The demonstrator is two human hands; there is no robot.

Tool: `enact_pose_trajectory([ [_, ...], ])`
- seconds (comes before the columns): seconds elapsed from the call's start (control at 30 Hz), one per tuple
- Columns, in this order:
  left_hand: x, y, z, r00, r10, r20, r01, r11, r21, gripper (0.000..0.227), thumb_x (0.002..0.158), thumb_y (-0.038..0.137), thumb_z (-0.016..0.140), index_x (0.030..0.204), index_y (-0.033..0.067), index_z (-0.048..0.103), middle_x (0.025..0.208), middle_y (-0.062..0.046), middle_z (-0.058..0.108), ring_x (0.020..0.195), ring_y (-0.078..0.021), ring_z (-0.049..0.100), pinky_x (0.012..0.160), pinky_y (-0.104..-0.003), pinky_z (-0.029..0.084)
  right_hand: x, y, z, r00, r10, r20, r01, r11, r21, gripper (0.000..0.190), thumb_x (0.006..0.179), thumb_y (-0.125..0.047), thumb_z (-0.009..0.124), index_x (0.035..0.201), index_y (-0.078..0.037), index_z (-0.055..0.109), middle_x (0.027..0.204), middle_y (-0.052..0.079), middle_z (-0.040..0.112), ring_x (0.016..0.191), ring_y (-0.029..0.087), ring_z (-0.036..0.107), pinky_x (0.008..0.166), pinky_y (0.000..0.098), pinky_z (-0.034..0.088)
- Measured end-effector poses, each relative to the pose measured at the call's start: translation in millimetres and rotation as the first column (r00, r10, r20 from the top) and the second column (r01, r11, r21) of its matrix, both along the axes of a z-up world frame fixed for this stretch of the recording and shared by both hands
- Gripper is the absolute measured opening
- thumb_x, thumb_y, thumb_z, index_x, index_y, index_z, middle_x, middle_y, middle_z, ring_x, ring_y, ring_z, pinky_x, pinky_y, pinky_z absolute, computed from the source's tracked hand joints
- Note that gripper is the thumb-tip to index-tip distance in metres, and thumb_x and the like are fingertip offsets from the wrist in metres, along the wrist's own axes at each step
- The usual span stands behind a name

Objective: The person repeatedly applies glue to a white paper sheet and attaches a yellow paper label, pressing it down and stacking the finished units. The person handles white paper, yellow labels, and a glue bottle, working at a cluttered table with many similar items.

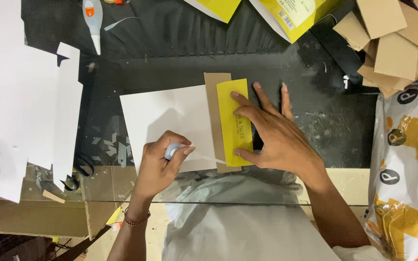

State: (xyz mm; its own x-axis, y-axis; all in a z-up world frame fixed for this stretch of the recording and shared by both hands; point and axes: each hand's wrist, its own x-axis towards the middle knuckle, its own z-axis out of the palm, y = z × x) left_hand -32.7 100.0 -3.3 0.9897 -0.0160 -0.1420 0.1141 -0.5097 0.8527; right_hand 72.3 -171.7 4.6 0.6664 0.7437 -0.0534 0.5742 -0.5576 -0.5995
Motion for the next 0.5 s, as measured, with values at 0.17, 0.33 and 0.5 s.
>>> enact_pose_trajectory([
  [0.17,1.3,0.4,-0.4,1.0,-0.009,-0.007,0.008,1.0,-0.022,0.01,0.099,0.019,0.067,0.095,0.0122,0.062,0.082,0.004,0.07,0.042,-0.0068,0.029,0.042,-0.024,0.026,-0.6,-0.3,0.1,1.0,0.0,0.007,0.0,1.0,0.012,0.067,0.078,-0.037,0.082,0.129,-0.011,0.047,0.167,0.006,0.038,0.157,0.047,0.023,0.122,0.0717,-0.005],
  [0.33,1.5,0.1,-0.4,1.0,0.0,-0.026,-0.001,1.0,-0.015,0.011,0.098,0.022,0.068,0.095,0.0135,0.062,0.07,0.005,0.065,0.045,-0.0074,0.032,0.045,-0.025,0.03,-0.8,-0.8,-1.4,1.0,0.002,0.015,-0.002,1.0,0.014,0.067,0.079,-0.038,0.081,0.13,-0.012,0.046,0.166,0.007,0.039,0.157,0.046,0.024,0.122,0.0716,-0.006],
  [0.5,1.6,0.5,-2.2,1.0,-0.017,0.019,0.017,1.0,0.0,0.011,0.099,0.021,0.067,0.095,0.0124,0.061,0.082,0.004,0.071,0.042,-0.0082,0.034,0.044,-0.025,0.03,-0.5,-0.8,0.2,1.0,0.005,0.018,-0.005,1.0,0.015,0.068,0.078,-0.038,0.083,0.129,-0.012,0.046,0.167,0.007,0.038,0.157,0.046,0.024,0.122,0.0716,-0.004],
])
